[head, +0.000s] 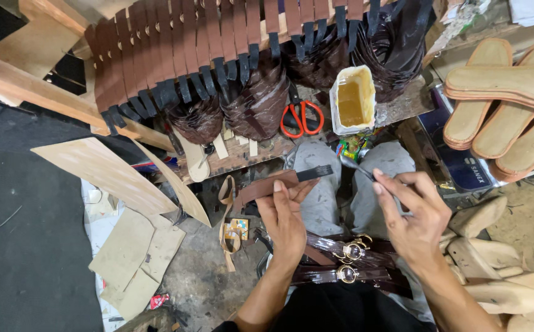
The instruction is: The person sits on the floor and uses a small brush to apply adhesive from a container onto brown leather strap pieces, working on them one at a time on their lap, then hangs the coated straps on an overhead rack with other strap components.
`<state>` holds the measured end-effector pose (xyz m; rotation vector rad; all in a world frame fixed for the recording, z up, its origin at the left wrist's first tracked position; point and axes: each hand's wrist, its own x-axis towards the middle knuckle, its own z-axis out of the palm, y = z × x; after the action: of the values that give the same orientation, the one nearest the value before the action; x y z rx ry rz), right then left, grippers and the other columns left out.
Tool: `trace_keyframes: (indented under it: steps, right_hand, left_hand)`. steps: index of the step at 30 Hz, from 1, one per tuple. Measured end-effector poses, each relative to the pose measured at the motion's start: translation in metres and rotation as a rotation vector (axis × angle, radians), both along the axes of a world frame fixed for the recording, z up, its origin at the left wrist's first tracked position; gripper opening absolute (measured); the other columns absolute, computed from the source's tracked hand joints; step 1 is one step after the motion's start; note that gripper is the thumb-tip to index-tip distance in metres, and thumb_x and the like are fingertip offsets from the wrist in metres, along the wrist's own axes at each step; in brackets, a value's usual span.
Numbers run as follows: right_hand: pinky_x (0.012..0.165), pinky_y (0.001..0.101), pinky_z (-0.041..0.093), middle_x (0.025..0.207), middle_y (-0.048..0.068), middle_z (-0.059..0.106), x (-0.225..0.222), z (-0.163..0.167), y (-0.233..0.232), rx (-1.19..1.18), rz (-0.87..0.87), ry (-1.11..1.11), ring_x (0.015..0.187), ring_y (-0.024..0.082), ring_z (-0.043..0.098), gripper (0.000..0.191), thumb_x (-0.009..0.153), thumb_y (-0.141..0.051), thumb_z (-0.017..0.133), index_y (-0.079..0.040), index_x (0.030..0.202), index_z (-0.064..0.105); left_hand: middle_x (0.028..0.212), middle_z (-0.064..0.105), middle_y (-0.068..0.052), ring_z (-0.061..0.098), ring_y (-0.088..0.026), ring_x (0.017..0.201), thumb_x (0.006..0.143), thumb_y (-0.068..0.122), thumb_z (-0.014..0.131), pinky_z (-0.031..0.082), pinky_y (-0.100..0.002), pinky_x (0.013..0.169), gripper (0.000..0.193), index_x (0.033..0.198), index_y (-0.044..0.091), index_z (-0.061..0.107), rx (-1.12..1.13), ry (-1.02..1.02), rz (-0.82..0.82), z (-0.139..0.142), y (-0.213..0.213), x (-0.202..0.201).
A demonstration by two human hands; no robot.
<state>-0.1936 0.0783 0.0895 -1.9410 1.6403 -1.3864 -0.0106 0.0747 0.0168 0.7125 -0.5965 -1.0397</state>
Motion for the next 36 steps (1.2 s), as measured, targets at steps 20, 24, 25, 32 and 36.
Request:
trace_keyframes:
  steps: [20, 24, 25, 32, 36]
  right_hand:
    - [0.074, 0.0277, 0.049, 0.093, 0.008, 0.064, 0.0, -0.032, -0.001, 0.036, 0.048, -0.13, 0.081, 0.015, 0.061, 0.027, 0.092, 0.0, 0.077, -0.005, 0.118, 0.077]
    - [0.074, 0.0252, 0.049, 0.097, 0.008, 0.065, 0.0, -0.033, 0.003, -0.048, 0.12, -0.239, 0.085, 0.014, 0.061, 0.025, 0.092, -0.001, 0.076, -0.006, 0.116, 0.075]
    - [0.072, 0.0257, 0.048, 0.095, 0.008, 0.065, 0.001, -0.031, 0.004, 0.027, 0.107, -0.245, 0.082, 0.015, 0.06, 0.025, 0.091, 0.0, 0.076, -0.005, 0.116, 0.076]
    - [0.074, 0.0252, 0.05, 0.097, 0.007, 0.064, 0.002, -0.016, 0.009, -0.014, 0.096, -0.157, 0.083, 0.014, 0.062, 0.029, 0.09, 0.001, 0.077, -0.006, 0.118, 0.076]
    - [0.069, 0.0263, 0.05, 0.092, 0.008, 0.063, 0.0, -0.014, 0.009, 0.016, 0.101, -0.049, 0.075, 0.015, 0.062, 0.031, 0.087, 0.001, 0.079, -0.007, 0.117, 0.078]
  left_hand:
    - [0.116, 0.059, -0.014, 0.069, -0.035, 0.098, 0.111, 0.017, 0.041, 0.057, -0.065, 0.096, 0.015, 0.12, 0.006, 0.04, -0.029, 0.188, -0.055, -0.006, 0.002, -0.001]
    - [0.117, 0.058, -0.015, 0.07, -0.038, 0.1, 0.114, 0.018, 0.04, 0.055, -0.065, 0.099, 0.013, 0.117, 0.005, 0.039, -0.011, 0.199, -0.091, 0.001, 0.005, 0.002]
    - [0.117, 0.057, -0.016, 0.069, -0.039, 0.101, 0.117, 0.018, 0.04, 0.055, -0.066, 0.1, 0.014, 0.116, 0.004, 0.039, -0.016, 0.22, -0.113, 0.002, 0.004, 0.003]
    - [0.117, 0.057, -0.014, 0.065, -0.029, 0.098, 0.112, 0.017, 0.039, 0.057, -0.058, 0.097, 0.016, 0.123, 0.005, 0.04, 0.021, 0.046, -0.055, 0.005, 0.005, 0.0]
    - [0.122, 0.055, -0.013, 0.059, -0.019, 0.106, 0.112, 0.018, 0.039, 0.058, -0.051, 0.1, 0.021, 0.126, 0.002, 0.041, 0.059, -0.171, -0.026, 0.009, 0.009, -0.006]
